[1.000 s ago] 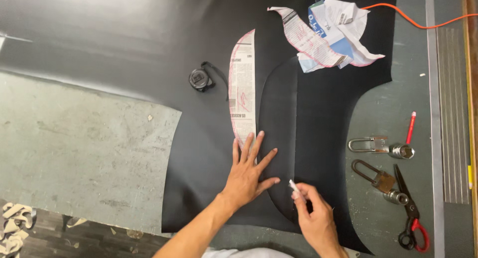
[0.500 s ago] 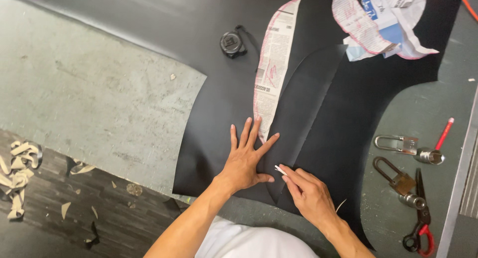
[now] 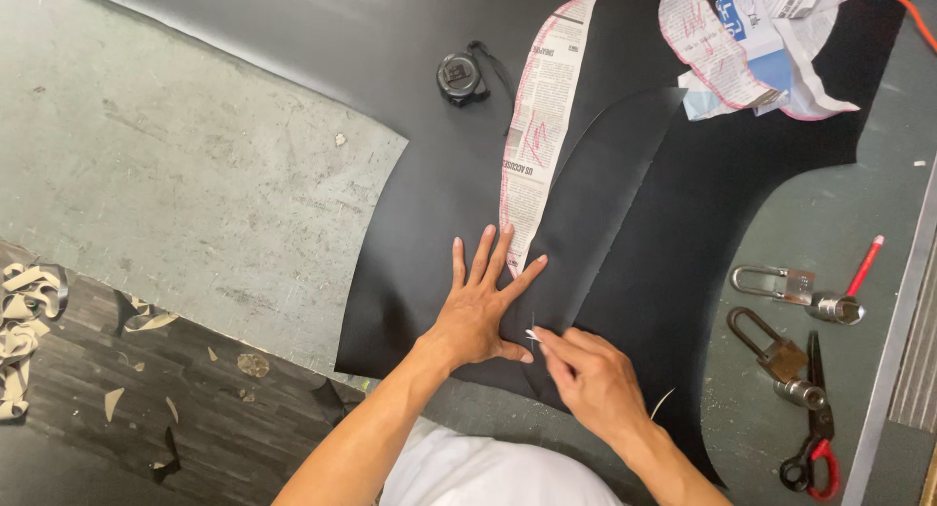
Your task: The person places a newspaper template on a black sheet, secures it with weights, and cuts the material around the template using shears. The person then removes the template and cuts a second piece using a cardboard template.
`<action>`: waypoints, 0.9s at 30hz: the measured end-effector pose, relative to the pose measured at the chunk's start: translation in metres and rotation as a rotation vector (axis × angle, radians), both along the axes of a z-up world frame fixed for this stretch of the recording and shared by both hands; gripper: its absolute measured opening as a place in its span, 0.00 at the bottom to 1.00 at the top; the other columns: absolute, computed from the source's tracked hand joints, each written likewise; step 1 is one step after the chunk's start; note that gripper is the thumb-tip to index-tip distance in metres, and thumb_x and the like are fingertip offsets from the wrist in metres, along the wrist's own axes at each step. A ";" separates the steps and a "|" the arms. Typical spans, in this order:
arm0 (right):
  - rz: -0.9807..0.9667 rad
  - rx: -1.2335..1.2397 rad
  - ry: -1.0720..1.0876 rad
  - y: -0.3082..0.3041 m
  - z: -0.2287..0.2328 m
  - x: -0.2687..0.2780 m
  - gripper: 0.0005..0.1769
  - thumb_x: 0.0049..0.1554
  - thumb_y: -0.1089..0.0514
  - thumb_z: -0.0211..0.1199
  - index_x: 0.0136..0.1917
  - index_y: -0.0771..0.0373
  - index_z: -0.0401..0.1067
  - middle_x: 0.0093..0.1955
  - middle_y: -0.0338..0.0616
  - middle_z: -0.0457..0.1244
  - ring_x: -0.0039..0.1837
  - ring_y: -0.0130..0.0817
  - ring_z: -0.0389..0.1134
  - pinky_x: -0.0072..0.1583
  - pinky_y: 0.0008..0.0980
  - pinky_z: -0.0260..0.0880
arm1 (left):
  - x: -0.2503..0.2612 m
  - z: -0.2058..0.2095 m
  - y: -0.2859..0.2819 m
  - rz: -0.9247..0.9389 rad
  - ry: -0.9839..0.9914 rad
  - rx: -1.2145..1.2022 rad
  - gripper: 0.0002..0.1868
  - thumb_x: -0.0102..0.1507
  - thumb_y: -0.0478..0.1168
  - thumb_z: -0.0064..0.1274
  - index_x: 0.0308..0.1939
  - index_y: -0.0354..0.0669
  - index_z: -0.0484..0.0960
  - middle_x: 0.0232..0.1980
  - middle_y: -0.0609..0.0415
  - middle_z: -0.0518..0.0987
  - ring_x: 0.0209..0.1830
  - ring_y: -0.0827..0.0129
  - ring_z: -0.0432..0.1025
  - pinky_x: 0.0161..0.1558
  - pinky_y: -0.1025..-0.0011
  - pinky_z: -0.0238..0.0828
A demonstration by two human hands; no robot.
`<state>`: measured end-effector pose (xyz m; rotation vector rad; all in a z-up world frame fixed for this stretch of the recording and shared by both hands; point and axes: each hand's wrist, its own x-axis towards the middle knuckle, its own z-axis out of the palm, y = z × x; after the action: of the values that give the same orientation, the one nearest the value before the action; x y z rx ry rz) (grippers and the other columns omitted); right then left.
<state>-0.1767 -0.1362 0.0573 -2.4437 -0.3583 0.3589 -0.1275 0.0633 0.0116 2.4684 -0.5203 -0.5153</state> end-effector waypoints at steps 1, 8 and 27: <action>0.046 0.005 -0.040 0.002 -0.001 0.003 0.16 0.53 0.63 0.67 0.56 0.59 0.80 0.32 0.42 0.62 0.36 0.38 0.65 0.41 0.38 0.68 | -0.001 0.000 0.001 -0.004 0.001 0.005 0.75 0.34 0.65 0.77 0.79 0.66 0.48 0.82 0.34 0.30 0.83 0.41 0.23 0.74 0.31 0.16; 0.016 -0.012 -0.176 -0.009 -0.001 0.022 0.17 0.53 0.66 0.65 0.57 0.61 0.79 0.34 0.43 0.63 0.38 0.39 0.66 0.43 0.39 0.67 | -0.003 -0.001 0.001 -0.004 -0.004 -0.007 0.75 0.34 0.65 0.77 0.80 0.65 0.47 0.82 0.34 0.30 0.82 0.39 0.23 0.73 0.31 0.16; -0.256 -0.020 0.322 -0.020 0.007 -0.011 0.18 0.57 0.59 0.64 0.60 0.52 0.81 0.35 0.41 0.66 0.32 0.31 0.66 0.38 0.31 0.67 | 0.000 0.001 0.000 -0.016 0.026 0.013 0.76 0.34 0.65 0.76 0.80 0.64 0.47 0.82 0.34 0.28 0.82 0.40 0.21 0.73 0.32 0.15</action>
<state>-0.1878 -0.1564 0.0643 -2.3620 0.0961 0.6318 -0.1276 0.0632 0.0130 2.4681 -0.5282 -0.5585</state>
